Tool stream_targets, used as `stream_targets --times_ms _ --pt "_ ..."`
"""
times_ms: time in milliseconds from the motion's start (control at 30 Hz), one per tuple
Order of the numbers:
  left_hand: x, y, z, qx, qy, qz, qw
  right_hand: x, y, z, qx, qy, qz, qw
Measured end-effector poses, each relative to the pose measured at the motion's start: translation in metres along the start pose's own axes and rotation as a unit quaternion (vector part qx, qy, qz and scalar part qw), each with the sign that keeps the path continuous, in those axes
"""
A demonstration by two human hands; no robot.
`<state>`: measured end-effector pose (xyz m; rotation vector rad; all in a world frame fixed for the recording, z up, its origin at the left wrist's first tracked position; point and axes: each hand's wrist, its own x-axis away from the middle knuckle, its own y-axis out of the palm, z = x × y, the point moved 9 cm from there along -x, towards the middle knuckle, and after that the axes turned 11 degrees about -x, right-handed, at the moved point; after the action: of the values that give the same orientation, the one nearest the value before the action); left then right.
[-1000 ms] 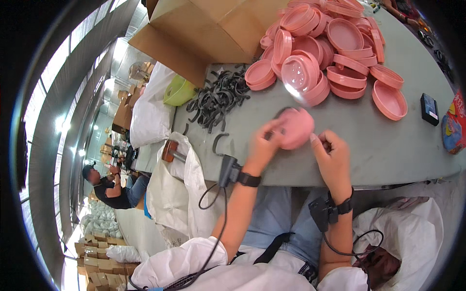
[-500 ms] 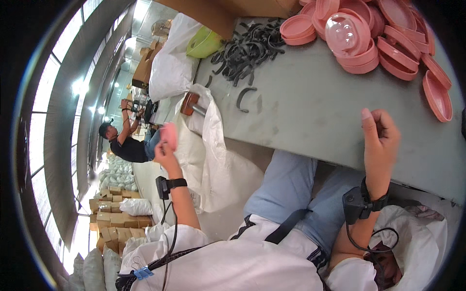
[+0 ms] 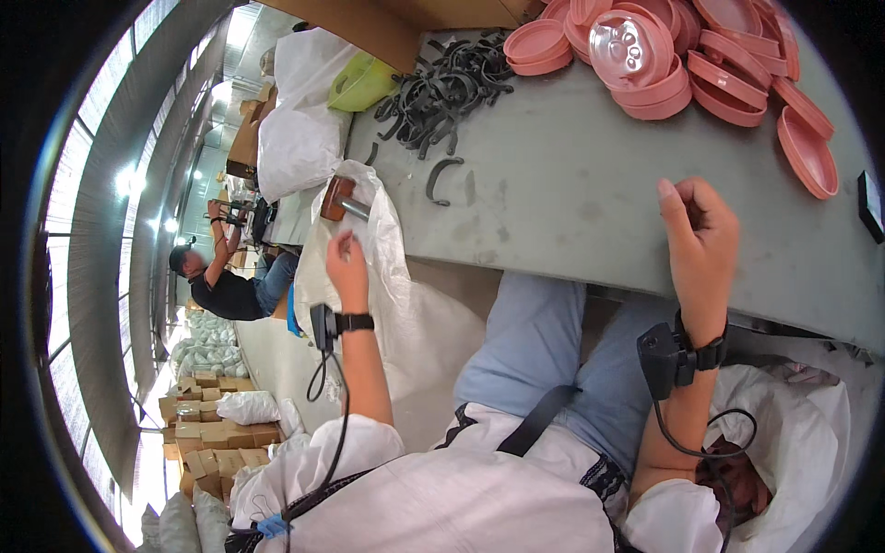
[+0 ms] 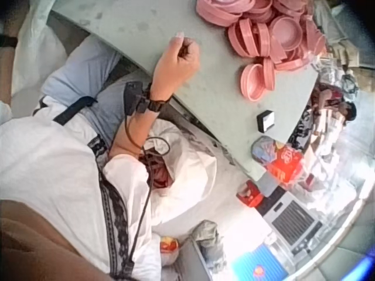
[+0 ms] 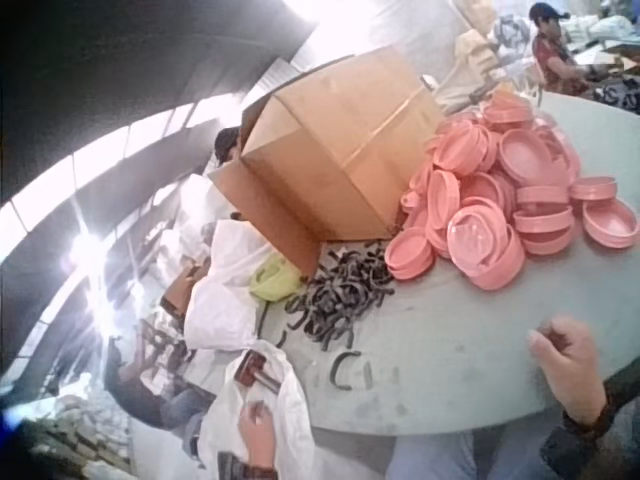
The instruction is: Manually attaching rubber or plastic gaskets/straps into circular pink plastic lids.
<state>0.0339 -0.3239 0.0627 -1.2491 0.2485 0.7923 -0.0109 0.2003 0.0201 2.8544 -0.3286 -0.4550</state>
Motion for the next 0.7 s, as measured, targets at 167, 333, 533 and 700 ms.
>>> stream_targets --times_ms 167,333,533,700 --pt "-0.014 0.085 0.121 0.057 0.088 -0.081 0.991 -0.001 0.0 -0.004 0.046 -0.021 0.017 0.999" --pt "-0.019 0.105 0.115 -0.079 0.118 -0.033 0.989 -0.002 0.011 -0.002 0.053 -0.041 0.0 0.998" --pt "0.022 0.111 0.15 0.228 0.056 -0.183 0.954 0.003 0.024 -0.011 0.077 -0.01 -0.049 0.996" --pt "0.113 0.109 0.286 0.353 0.099 -0.396 0.842 0.009 0.042 -0.014 0.062 -0.084 -0.128 0.986"
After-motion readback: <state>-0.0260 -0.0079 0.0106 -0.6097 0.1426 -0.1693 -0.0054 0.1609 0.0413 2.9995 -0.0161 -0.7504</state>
